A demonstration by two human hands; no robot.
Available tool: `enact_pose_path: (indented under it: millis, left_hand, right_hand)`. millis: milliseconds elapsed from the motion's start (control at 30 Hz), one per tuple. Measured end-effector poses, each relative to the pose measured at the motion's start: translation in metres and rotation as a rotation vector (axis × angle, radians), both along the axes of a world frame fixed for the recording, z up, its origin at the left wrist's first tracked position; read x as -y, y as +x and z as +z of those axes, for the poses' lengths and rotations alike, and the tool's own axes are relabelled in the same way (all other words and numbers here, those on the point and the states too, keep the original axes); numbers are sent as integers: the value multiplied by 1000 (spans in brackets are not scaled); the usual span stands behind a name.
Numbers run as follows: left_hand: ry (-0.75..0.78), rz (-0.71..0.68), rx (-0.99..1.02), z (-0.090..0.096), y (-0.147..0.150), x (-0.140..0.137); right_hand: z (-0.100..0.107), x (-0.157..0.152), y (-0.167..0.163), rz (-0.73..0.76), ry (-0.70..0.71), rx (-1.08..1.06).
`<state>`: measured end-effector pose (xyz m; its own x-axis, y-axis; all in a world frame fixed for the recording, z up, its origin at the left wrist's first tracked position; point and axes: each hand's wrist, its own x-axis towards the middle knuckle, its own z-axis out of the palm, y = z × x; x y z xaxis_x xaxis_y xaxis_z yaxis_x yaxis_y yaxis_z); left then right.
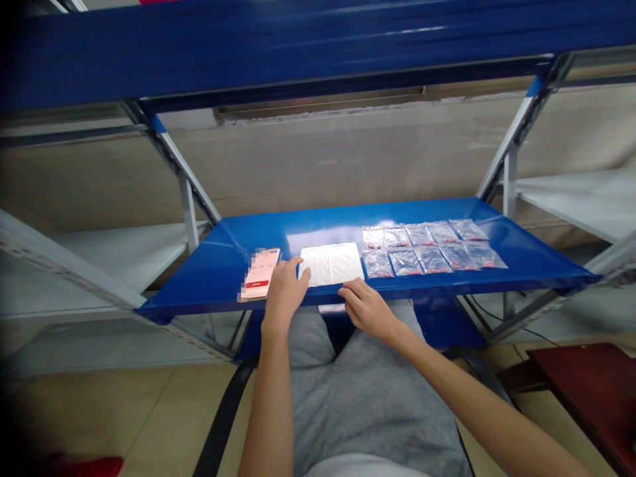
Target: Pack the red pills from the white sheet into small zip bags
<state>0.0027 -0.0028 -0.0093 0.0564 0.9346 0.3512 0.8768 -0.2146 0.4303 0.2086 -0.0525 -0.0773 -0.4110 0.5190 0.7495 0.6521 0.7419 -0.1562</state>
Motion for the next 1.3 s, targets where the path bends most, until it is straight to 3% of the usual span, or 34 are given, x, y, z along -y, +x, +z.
enact_pose_path:
  millis: [400, 633, 733, 867, 967, 1067, 1200, 1300]
  left_hand:
    - [38, -61, 62, -1, 10, 2]
    - [100, -212, 214, 3, 31, 2]
    - [84, -295, 200, 3, 47, 6]
    - [26, -375, 103, -4, 78, 15]
    - [9, -385, 34, -13, 101, 21]
    - [18, -361, -9, -21, 115, 24]
    - [18, -335, -13, -26, 120, 24]
    - [43, -326, -2, -29, 120, 25]
  right_hand:
    - [1, 1, -2, 37, -100, -75]
    - [8, 3, -3, 36, -142, -102]
    - [14, -2, 11, -89, -75, -125]
    - [33, -12, 47, -426, -80, -184]
    - [50, -21, 74, -629, -169, -269]
    - [65, -29, 94, -721, -322, -272]
    - [77, -40, 102, -665, -576, -54]
    - [81, -44, 98, -594, -671, 126]
